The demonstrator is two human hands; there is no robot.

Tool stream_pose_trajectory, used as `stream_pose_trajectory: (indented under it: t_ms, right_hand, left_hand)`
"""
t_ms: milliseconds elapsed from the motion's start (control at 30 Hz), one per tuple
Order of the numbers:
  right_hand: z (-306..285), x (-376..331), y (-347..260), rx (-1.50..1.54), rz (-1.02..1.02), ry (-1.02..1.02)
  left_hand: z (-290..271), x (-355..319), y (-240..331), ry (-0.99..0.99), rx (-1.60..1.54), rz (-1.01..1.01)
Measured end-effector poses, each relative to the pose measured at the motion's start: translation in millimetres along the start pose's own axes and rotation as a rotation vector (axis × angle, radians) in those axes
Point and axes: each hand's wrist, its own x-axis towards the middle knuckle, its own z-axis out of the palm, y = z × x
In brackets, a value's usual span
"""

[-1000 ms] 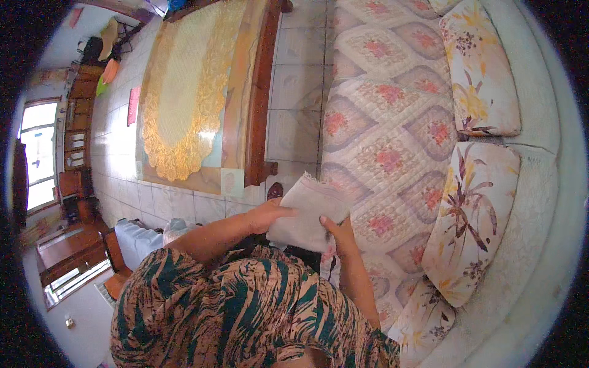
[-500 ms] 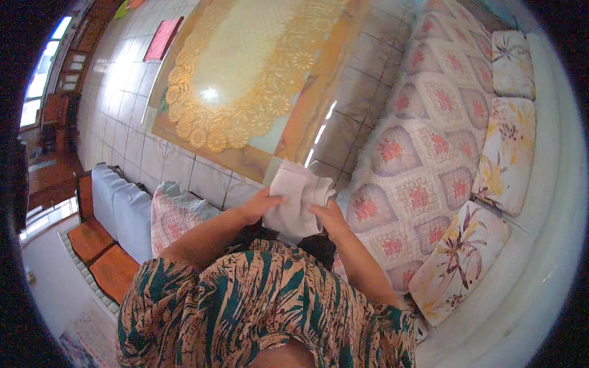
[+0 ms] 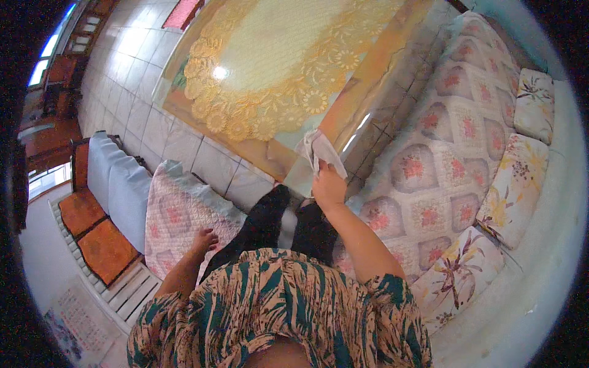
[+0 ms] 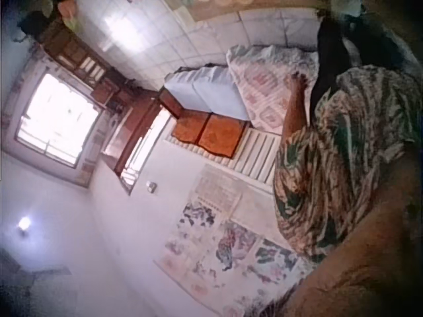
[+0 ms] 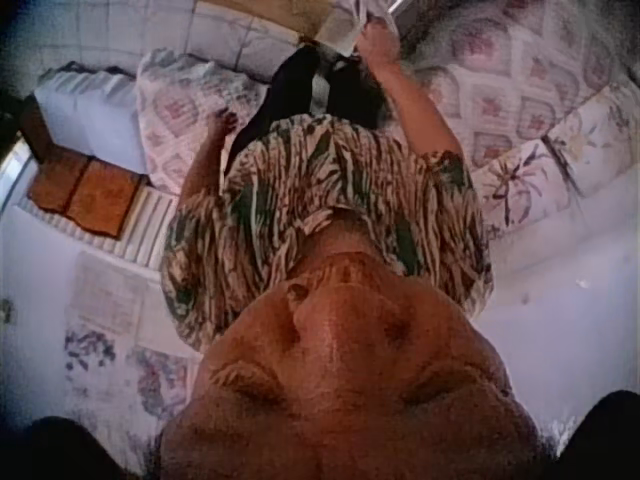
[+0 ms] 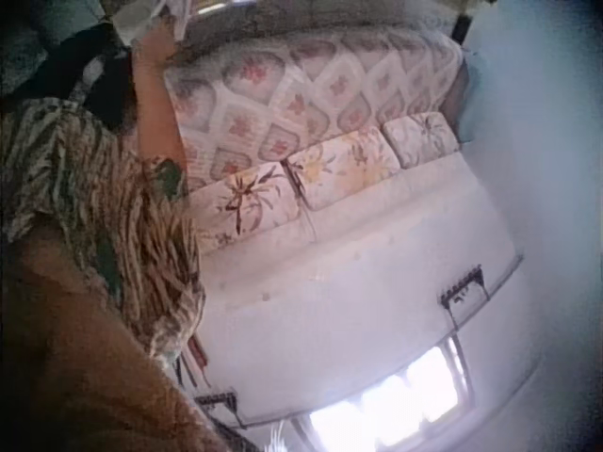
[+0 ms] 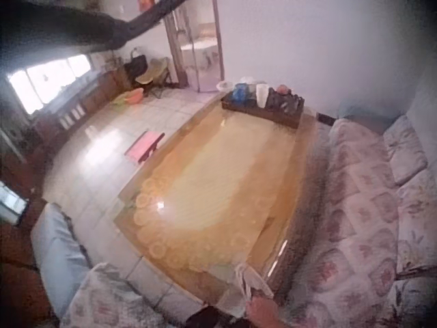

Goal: The person wipes a white radiator with a cloth, then moves to a glass-topped table and wipes its surface.

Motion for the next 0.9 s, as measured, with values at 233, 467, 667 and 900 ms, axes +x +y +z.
stream_pose_trajectory:
  t_ms: [233,467,667,900]
  right_hand:
    - [41,3,-8,0.057,0.339,-0.268]
    - [77,11,-17,0.133,0.567,-0.097]
    - [137,57,-99,0.171,0.580,0.189]
    - [170,143,-240,-0.093,0.027,-0.125]
  left_hand:
    - [-34,12,-1,-0.053,0.176,0.041]
    - [-88,79,67,-0.126,0.233,0.241]
    - [-139,40,161,-0.291,-0.115,0.163]
    - [-163,76,163,0.073,0.158,0.433]
